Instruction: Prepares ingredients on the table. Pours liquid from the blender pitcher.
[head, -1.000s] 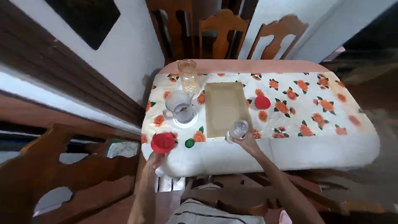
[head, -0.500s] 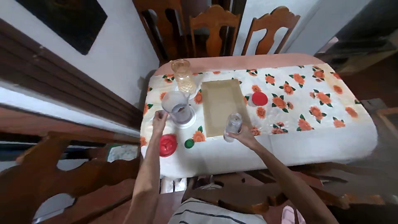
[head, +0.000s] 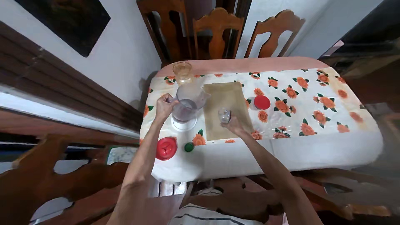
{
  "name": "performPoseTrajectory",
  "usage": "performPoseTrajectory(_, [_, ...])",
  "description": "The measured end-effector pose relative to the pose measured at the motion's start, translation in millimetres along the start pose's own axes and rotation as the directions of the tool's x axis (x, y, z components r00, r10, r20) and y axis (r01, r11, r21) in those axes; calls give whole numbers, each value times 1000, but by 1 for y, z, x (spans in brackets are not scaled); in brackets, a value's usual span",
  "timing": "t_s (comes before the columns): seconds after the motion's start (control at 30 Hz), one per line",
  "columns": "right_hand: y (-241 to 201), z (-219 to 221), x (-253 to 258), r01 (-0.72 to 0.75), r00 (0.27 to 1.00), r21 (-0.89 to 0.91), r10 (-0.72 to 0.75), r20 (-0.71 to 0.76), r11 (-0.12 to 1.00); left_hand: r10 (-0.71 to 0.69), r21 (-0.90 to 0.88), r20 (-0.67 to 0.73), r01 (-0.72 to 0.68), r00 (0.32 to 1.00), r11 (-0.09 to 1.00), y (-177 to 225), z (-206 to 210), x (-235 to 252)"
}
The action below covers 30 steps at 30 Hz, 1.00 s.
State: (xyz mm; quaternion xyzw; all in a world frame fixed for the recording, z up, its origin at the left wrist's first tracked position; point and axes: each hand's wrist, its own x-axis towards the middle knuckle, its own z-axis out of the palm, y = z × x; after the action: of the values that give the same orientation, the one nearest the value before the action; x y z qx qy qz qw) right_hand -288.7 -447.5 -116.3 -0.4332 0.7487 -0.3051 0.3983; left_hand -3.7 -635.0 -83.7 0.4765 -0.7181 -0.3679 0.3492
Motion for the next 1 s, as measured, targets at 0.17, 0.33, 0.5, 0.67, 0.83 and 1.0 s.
performPoseTrajectory(0.17, [-12, -3, 7, 77, 997, -13, -78, -25, 997, 156, 139, 80, -166, 984, 976, 66, -14, 12])
performPoseTrajectory(0.33, [-18, -6, 8, 130, 990, -84, -135, -48, 988, 187, 327, 205, -247, 961, 912, 108, -24, 12])
performPoseTrajectory(0.5, [-25, -8, 5, 126, 990, -138, -134, -53, 982, 277, 443, 306, -394, 911, 805, 126, -29, 11])
performPoseTrajectory(0.67, [-25, -6, 7, 108, 992, -183, -119, -52, 977, 286, 483, 395, -462, 873, 744, 135, -31, 12])
performPoseTrajectory(0.83, [-29, -6, 9, 86, 994, -225, -99, -48, 971, 245, 499, 423, -450, 872, 741, 141, -30, 12])
performPoseTrajectory(1.0, [-31, -7, 8, 84, 995, -266, -97, -35, 960, 236, 512, 431, -452, 871, 730, 142, -30, 13])
